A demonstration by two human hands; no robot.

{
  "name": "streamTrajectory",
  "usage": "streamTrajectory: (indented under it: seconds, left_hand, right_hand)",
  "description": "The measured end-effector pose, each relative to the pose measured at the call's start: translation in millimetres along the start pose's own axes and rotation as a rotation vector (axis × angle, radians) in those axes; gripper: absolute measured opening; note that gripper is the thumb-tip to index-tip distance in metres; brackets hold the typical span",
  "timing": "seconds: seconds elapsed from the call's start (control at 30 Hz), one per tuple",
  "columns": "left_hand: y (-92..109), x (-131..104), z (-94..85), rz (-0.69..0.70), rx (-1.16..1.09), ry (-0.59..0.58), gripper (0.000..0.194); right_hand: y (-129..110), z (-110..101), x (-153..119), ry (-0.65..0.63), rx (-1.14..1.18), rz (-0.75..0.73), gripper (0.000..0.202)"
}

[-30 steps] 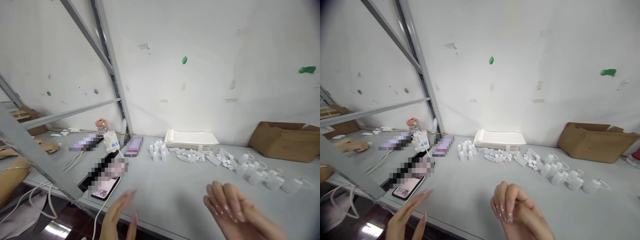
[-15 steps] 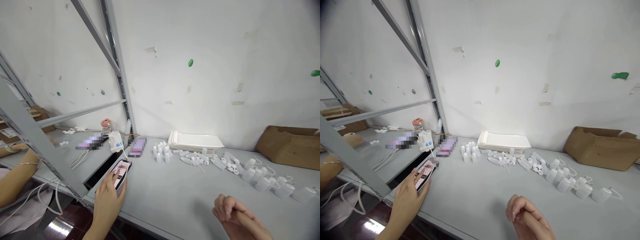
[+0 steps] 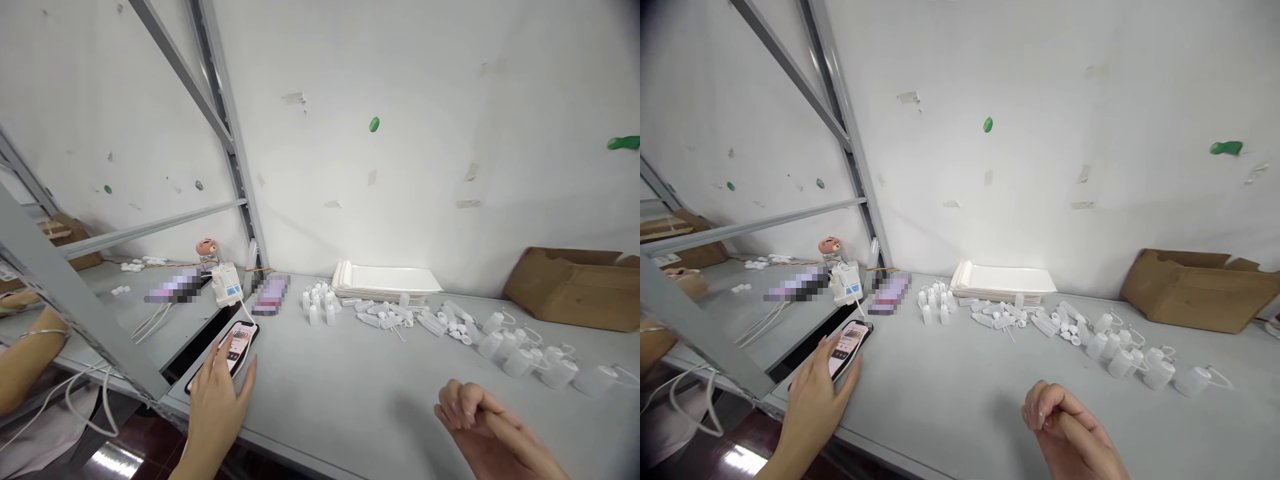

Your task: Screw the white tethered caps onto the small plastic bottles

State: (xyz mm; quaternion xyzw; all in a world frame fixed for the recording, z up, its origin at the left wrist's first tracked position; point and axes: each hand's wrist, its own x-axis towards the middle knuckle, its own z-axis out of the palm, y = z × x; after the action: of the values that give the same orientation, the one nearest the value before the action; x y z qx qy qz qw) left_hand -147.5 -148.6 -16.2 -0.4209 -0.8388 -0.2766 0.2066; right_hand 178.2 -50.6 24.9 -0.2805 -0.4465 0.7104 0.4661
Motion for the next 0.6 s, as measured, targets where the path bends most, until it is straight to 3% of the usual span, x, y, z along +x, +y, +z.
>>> streamTrajectory:
  seconds: [0.07, 0.13, 0.27, 0.33, 0.4, 0.5, 0.6]
  left_hand:
    - [18, -3, -5.3, 0.043, -0.109, 0.050, 0.054]
    - [42, -6, -9.3, 0.133, -0.259, -0.008, 0.045]
    - [104, 1, -7.3, 0.284, -0.446, -0.309, 0.026]
    - [136, 11, 2.0, 0.372, -0.459, -0.503, 0.023]
    - [163, 24, 17.5, 0.428, -0.423, -0.596, 0.021]
    - [187, 39, 46.6, 0.447, -0.402, -0.565, 0.025]
    - [192, 44, 69.8, 0.438, -0.404, -0.508, 0.030]
  right_hand:
    - [-6, -1, 1, 0.001, -0.031, -0.033, 0.017]
    - [-16, 2, 6, 0.004, -0.109, -0.077, 0.016]
    - [-42, 14, 33, 0.006, -0.469, -0.241, 0.014]
    - [-49, 18, 59, -0.023, -0.706, -0.311, 0.015]
    - [-46, 15, 87, -0.027, -0.945, -0.418, 0.020]
    - [-26, 0, 123, -0.014, -1.291, -0.533, 0.027]
    - [1, -16, 137, -0.016, -1.545, -0.573, 0.031]
